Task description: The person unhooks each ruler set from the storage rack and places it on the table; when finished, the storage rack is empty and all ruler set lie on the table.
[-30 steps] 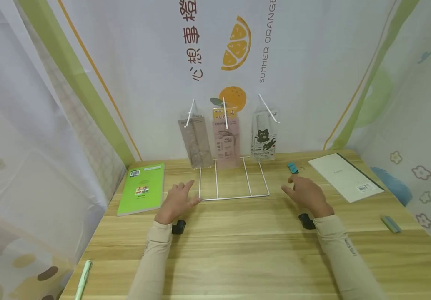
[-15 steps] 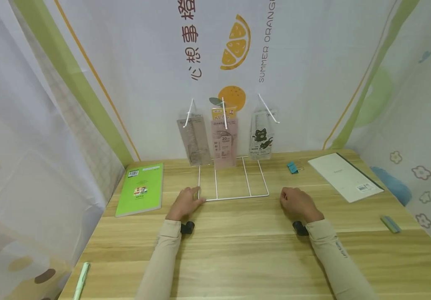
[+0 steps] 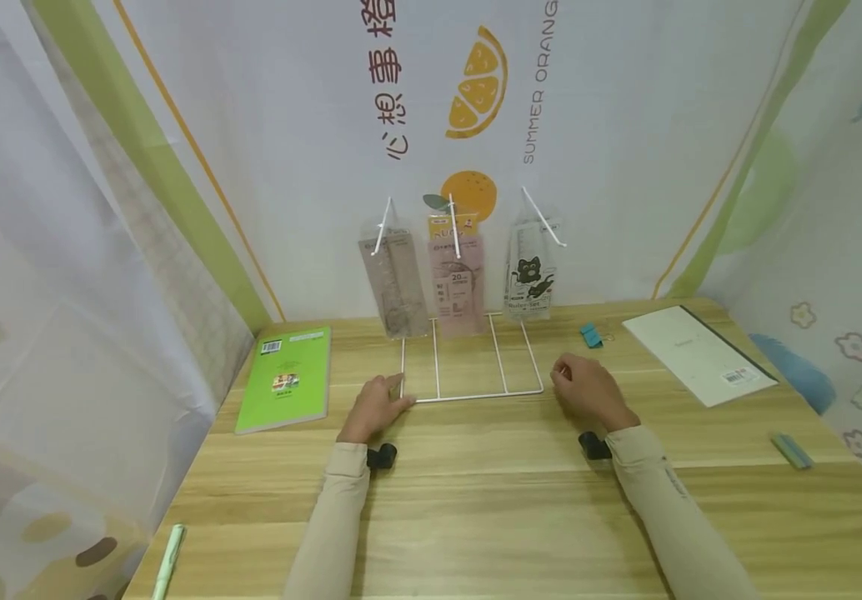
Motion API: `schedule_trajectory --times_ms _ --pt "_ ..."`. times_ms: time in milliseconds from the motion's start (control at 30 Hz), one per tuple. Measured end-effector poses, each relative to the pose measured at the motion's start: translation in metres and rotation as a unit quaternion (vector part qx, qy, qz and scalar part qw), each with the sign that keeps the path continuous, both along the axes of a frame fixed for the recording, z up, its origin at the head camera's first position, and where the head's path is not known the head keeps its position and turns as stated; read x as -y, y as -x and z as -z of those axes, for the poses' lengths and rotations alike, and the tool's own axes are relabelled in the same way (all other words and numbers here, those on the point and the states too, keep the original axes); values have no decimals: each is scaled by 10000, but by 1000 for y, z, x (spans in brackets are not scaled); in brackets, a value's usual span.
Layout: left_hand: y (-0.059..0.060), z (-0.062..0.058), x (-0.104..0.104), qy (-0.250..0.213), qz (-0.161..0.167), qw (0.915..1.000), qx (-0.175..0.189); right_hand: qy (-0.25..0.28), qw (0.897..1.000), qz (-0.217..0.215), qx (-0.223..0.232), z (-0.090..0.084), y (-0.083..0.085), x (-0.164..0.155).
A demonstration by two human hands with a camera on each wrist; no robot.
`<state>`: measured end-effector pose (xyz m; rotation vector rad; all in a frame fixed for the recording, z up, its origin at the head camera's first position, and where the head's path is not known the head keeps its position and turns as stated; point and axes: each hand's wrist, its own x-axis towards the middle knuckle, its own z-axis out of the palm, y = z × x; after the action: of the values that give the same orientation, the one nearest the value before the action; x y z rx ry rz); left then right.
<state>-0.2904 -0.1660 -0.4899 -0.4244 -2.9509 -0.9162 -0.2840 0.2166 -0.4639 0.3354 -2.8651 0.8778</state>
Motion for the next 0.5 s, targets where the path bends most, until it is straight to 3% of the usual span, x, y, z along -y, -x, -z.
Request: schedule_trajectory --times_ms 133,300,500 --pt "1 -1 0 -191 51 9998 50 916 9942 279 -482 -13 26 1" --pt "3 -1 0 -274 55 9996 62 2020 9717 460 -1132 -43 59 2" --pt "0 -1 3 -318 -75 9993 170 2674 9552 268 -1238 -71 78 10"
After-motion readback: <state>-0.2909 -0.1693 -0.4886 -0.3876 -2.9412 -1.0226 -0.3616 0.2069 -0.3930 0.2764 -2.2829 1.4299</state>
